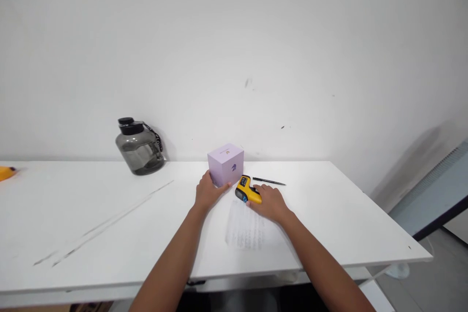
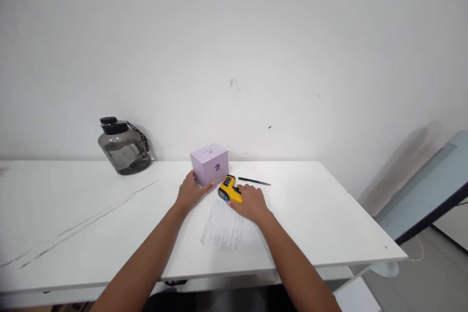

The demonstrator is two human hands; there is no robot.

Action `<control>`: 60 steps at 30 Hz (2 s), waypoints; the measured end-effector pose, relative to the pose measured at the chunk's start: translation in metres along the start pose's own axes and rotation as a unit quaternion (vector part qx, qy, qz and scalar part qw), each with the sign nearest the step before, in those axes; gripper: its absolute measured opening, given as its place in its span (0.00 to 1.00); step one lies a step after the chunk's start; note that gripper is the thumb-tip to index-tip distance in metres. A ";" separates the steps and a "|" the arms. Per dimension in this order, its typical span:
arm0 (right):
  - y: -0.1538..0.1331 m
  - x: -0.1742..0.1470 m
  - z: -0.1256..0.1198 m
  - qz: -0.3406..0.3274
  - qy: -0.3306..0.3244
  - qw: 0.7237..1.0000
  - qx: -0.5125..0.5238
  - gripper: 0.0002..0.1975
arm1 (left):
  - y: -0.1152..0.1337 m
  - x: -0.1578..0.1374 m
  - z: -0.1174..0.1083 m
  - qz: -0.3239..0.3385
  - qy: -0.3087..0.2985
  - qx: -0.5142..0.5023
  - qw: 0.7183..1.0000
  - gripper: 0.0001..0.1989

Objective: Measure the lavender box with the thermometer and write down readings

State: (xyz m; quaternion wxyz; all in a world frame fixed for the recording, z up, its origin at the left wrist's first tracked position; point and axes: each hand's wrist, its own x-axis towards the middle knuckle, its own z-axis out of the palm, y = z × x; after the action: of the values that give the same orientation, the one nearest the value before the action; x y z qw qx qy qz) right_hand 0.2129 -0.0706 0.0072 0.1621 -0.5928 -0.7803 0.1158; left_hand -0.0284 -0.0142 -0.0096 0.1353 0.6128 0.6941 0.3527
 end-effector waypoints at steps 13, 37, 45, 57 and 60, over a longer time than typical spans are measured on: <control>0.008 -0.003 -0.009 0.031 0.117 0.957 0.265 0.29 | 0.003 0.003 -0.004 -0.049 -0.025 -0.128 0.990 0.39; -0.010 -0.001 0.016 0.016 -0.013 0.730 0.683 0.24 | 0.015 -0.015 0.012 -0.011 -0.038 -0.105 0.994 0.35; -0.011 -0.002 0.013 0.017 -0.008 0.733 0.680 0.25 | 0.017 -0.017 0.010 0.008 -0.048 -0.093 0.994 0.35; -0.007 -0.001 0.016 0.027 -0.009 0.716 0.698 0.25 | 0.020 -0.020 0.008 0.020 -0.060 -0.092 0.994 0.37; -0.005 0.001 0.019 0.024 -0.015 0.714 0.700 0.25 | 0.019 -0.020 0.009 0.022 -0.060 -0.105 0.992 0.37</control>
State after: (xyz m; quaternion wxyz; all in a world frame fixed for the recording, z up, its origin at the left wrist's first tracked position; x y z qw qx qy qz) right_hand 0.2013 -0.0707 -0.0080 0.5158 -0.3268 -0.4638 0.6420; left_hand -0.0045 -0.0298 -0.0085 0.2322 0.6301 0.6305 0.3893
